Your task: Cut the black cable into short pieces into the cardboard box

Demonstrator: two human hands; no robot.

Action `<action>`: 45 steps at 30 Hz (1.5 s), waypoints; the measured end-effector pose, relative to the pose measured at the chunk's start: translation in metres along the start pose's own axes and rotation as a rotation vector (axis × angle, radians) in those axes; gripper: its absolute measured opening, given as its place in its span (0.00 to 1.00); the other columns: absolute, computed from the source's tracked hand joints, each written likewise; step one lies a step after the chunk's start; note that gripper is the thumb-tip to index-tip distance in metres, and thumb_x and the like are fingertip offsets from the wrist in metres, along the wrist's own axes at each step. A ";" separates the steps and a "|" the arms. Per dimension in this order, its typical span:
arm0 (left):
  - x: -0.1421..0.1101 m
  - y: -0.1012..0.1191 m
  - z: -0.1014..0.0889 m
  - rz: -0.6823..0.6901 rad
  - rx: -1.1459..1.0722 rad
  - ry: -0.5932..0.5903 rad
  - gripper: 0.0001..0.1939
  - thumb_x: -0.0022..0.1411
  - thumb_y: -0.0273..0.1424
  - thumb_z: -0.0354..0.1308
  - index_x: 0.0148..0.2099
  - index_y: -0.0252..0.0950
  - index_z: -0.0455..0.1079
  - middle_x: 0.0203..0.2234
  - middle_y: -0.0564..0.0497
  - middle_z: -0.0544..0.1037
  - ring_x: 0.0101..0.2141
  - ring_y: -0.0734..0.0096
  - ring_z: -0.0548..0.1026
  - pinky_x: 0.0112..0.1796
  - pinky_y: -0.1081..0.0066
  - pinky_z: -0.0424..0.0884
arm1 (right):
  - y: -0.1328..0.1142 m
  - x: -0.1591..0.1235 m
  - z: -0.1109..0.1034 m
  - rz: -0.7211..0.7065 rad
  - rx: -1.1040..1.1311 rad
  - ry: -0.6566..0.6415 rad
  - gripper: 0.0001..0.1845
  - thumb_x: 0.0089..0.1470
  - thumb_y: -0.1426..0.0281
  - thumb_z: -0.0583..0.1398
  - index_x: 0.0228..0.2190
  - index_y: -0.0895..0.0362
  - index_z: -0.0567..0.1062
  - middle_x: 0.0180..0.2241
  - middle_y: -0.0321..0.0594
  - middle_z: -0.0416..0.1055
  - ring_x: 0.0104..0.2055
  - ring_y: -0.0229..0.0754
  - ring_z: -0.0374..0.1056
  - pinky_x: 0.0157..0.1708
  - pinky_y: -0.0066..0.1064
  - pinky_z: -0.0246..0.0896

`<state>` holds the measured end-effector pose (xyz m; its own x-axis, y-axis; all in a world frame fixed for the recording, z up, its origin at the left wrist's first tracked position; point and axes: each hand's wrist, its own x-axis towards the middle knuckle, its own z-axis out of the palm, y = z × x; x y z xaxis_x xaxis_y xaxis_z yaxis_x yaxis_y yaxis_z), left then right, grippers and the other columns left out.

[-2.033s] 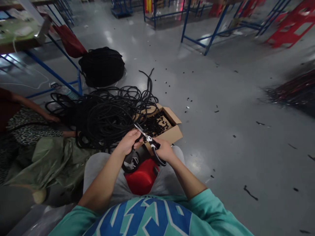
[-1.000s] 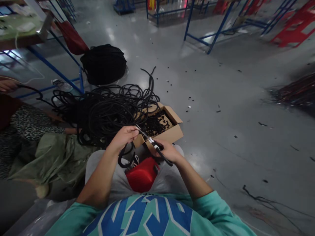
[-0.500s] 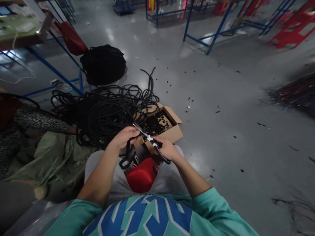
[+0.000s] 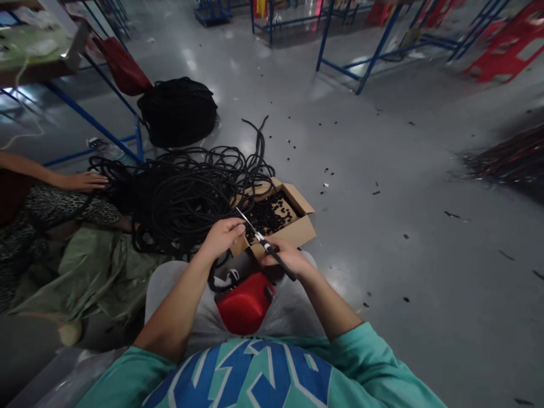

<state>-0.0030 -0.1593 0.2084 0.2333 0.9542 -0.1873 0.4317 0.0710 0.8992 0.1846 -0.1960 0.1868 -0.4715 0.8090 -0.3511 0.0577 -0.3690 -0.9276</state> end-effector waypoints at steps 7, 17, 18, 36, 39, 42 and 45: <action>0.002 -0.004 0.007 -0.042 -0.275 -0.107 0.14 0.51 0.37 0.51 0.20 0.32 0.62 0.14 0.56 0.64 0.14 0.84 0.55 0.17 0.78 0.49 | -0.001 0.002 0.010 -0.006 0.017 0.076 0.25 0.29 0.74 0.60 0.37 0.58 0.71 0.24 0.32 0.65 0.26 0.33 0.60 0.27 0.26 0.55; 0.009 -0.017 0.012 -0.144 -0.683 -0.156 0.18 0.46 0.43 0.58 0.24 0.31 0.62 0.14 0.56 0.64 0.12 0.87 0.54 0.15 0.79 0.45 | 0.007 0.013 0.010 0.033 0.059 0.078 0.27 0.31 0.71 0.60 0.39 0.61 0.70 0.17 0.28 0.60 0.19 0.31 0.54 0.20 0.25 0.49; 0.009 -0.017 0.013 -0.129 -0.677 -0.138 0.18 0.46 0.42 0.57 0.24 0.31 0.62 0.14 0.56 0.64 0.12 0.87 0.55 0.15 0.79 0.46 | 0.007 0.013 0.010 0.025 0.089 0.054 0.28 0.31 0.70 0.60 0.40 0.61 0.69 0.18 0.28 0.61 0.19 0.32 0.55 0.21 0.25 0.49; 0.003 -0.001 -0.002 0.048 -0.227 0.106 0.07 0.48 0.31 0.55 0.30 0.33 0.66 0.20 0.55 0.69 0.21 0.80 0.65 0.23 0.77 0.59 | -0.005 -0.006 0.002 -0.035 -0.078 0.059 0.29 0.32 0.73 0.61 0.43 0.60 0.70 0.27 0.33 0.67 0.28 0.35 0.60 0.31 0.28 0.54; 0.001 0.009 -0.010 0.100 -0.040 0.080 0.06 0.47 0.28 0.54 0.30 0.33 0.68 0.23 0.54 0.72 0.26 0.76 0.68 0.29 0.75 0.62 | -0.003 -0.006 0.000 -0.085 -0.168 0.082 0.27 0.33 0.73 0.61 0.42 0.59 0.71 0.30 0.35 0.69 0.31 0.37 0.61 0.32 0.28 0.54; -0.001 0.018 -0.015 0.112 0.096 0.065 0.06 0.47 0.27 0.54 0.30 0.32 0.68 0.25 0.52 0.73 0.29 0.73 0.69 0.33 0.73 0.63 | -0.001 -0.007 0.000 -0.103 -0.197 0.082 0.25 0.33 0.72 0.61 0.40 0.59 0.73 0.32 0.35 0.70 0.32 0.38 0.62 0.33 0.28 0.55; -0.003 0.020 -0.016 0.100 0.099 0.068 0.05 0.47 0.27 0.54 0.29 0.32 0.68 0.25 0.53 0.73 0.29 0.73 0.69 0.33 0.73 0.63 | -0.001 -0.007 0.002 -0.102 -0.204 0.099 0.24 0.33 0.71 0.61 0.39 0.60 0.74 0.31 0.36 0.70 0.31 0.37 0.62 0.32 0.28 0.55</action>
<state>-0.0091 -0.1558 0.2336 0.2211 0.9729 -0.0680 0.4933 -0.0515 0.8683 0.1859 -0.2026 0.1909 -0.3963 0.8817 -0.2559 0.1952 -0.1915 -0.9619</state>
